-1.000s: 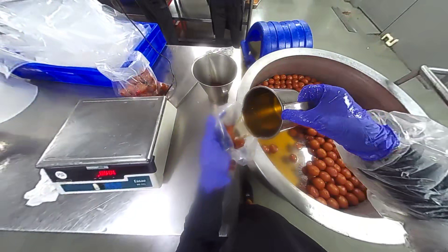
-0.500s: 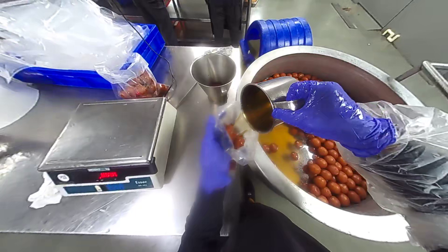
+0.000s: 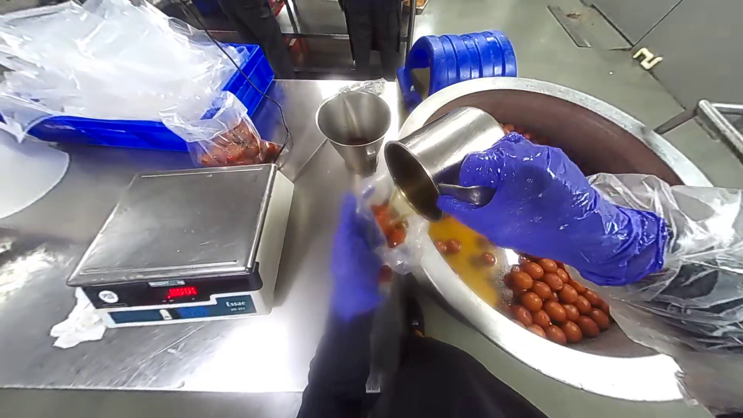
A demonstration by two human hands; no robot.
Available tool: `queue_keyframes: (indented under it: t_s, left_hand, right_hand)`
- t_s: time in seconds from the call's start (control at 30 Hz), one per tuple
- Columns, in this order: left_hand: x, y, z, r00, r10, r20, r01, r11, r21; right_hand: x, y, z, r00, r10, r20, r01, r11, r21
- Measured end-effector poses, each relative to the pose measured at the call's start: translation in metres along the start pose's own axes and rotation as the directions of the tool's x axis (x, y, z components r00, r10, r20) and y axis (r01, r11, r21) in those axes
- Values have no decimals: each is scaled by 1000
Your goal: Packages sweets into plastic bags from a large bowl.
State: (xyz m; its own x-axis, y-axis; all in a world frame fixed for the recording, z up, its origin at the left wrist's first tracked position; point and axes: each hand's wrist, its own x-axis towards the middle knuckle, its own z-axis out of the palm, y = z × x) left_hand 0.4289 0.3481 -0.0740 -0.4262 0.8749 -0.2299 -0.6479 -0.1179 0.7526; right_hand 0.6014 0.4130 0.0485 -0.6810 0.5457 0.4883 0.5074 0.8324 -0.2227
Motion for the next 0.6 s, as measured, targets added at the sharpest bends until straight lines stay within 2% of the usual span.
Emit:
queue_keyframes:
  t_s: [0.13,0.17,0.2,0.23,0.27,0.3,0.33,0.47,0.6]
  left_hand:
    - [1,-1,-2,1000,2,14,-2,1000,-26]
    - [1,-1,-2,1000,-2,23,3,999,-39]
    - [1,-1,-2,1000,-7,25,9,999,-54]
    - [1,-1,-2,1000,-14,21,15,998,-64]
    - [1,0,-1,1000,-20,4,20,998,-59]
    - [0,0,1,1000,-20,-22,19,999,-42]
    - [0,0,3,999,-16,-44,15,1000,-12]
    - [1,-1,2,998,-1,-56,4,999,53]
    - [1,-3,3,999,-1,-43,2,999,43]
  right_hand:
    - [-5,5,7,998,-62,4,62,998,-7]
    - [-11,22,27,983,-145,-111,146,989,2]
    - [-13,53,73,837,-309,-451,356,934,20]
    - [-14,60,84,804,-315,-504,370,929,10]
    - [-17,49,66,898,-217,-382,260,963,64]
    - [-13,23,26,996,-22,-84,30,995,95]
    - [-7,10,8,996,85,28,-88,988,124]
    - [-12,22,4,968,251,-6,-230,899,372]
    - [-17,30,-4,877,479,40,-435,757,487]
